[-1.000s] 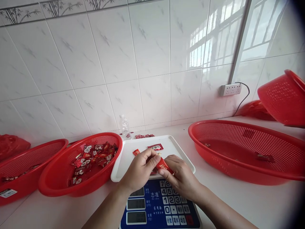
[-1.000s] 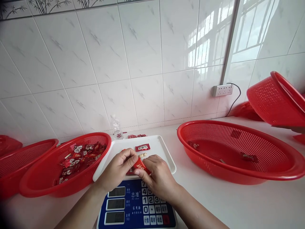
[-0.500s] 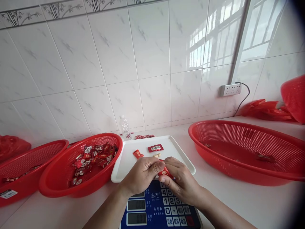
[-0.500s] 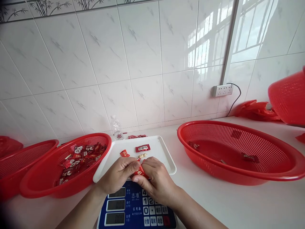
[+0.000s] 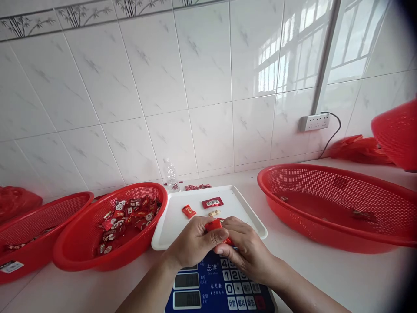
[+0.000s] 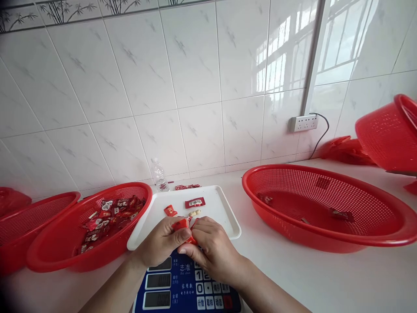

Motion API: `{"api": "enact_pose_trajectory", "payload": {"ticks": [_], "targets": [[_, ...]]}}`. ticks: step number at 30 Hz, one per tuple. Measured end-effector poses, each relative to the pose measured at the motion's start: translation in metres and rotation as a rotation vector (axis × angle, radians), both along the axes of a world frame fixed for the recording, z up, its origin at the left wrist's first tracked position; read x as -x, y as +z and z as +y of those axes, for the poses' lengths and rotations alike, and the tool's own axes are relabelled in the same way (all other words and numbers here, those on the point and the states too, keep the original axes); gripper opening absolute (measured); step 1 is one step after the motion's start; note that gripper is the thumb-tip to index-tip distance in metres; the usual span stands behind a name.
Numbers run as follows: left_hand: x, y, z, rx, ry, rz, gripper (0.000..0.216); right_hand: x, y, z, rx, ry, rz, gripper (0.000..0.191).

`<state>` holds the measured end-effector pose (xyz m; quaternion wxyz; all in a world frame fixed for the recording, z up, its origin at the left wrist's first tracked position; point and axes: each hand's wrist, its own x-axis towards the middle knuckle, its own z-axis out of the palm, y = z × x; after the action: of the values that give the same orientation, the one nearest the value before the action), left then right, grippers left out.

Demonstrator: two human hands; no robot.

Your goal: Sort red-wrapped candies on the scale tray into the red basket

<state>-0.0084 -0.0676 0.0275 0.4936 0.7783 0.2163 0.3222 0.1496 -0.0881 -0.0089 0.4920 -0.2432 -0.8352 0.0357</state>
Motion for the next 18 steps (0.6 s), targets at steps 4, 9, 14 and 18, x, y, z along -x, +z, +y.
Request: {"api": "enact_pose_trajectory", "payload": {"ticks": [4, 9, 14, 18], "targets": [[-0.0023, 0.0014, -0.0046, -0.055, 0.048, 0.015, 0.045, 0.0011, 0.0, -0.0004, -0.004, 0.042, 0.022, 0.041], [-0.0026, 0.0018, -0.0069, -0.122, 0.042, 0.044, 0.044, 0.0021, 0.0029, -0.0032, -0.021, 0.06, 0.039, 0.04], [-0.0039, -0.0002, -0.0044, -0.081, 0.055, 0.0, 0.04, 0.0003, 0.0021, -0.0022, 0.021, 0.039, 0.011, 0.045], [-0.003, -0.0012, -0.0025, 0.045, 0.037, -0.04, 0.041, -0.0007, 0.0008, -0.0016, 0.03, 0.024, 0.008, 0.045]]}}
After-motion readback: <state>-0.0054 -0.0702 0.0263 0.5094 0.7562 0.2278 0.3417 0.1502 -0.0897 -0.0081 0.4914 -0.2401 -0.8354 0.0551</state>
